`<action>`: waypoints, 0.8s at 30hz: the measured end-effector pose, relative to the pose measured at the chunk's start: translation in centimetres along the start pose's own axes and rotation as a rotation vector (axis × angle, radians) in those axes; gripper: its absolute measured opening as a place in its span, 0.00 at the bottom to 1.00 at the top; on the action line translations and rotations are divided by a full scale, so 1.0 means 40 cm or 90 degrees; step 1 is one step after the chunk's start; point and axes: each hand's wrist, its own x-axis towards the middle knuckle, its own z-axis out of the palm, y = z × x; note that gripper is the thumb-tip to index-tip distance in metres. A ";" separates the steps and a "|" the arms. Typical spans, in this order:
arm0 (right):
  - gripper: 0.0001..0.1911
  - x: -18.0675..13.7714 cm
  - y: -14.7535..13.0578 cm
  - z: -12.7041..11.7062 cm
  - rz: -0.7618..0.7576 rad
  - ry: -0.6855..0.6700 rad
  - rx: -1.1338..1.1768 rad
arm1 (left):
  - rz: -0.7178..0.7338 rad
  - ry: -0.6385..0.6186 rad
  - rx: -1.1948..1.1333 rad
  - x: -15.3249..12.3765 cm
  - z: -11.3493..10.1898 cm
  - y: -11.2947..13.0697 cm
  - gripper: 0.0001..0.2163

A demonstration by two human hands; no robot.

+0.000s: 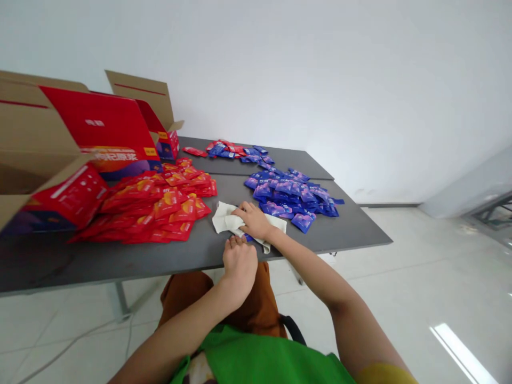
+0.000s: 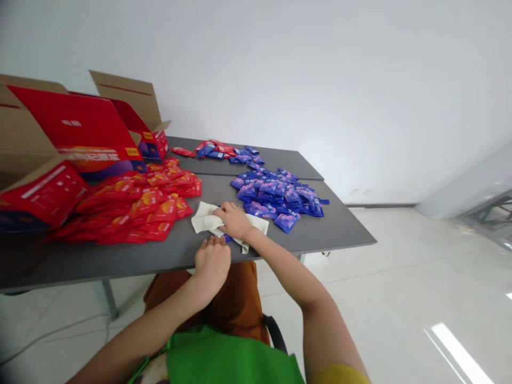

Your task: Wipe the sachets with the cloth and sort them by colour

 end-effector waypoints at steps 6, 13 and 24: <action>0.13 -0.123 0.004 -0.010 -0.040 -0.006 0.057 | 0.044 -0.038 -0.017 -0.001 -0.014 0.002 0.17; 0.14 0.047 0.022 0.024 0.063 0.033 0.017 | 0.048 -0.020 -0.015 0.015 0.011 -0.005 0.19; 0.14 -0.090 -0.024 -0.005 0.057 0.033 -0.032 | 0.136 -0.024 -0.051 -0.008 0.000 -0.075 0.21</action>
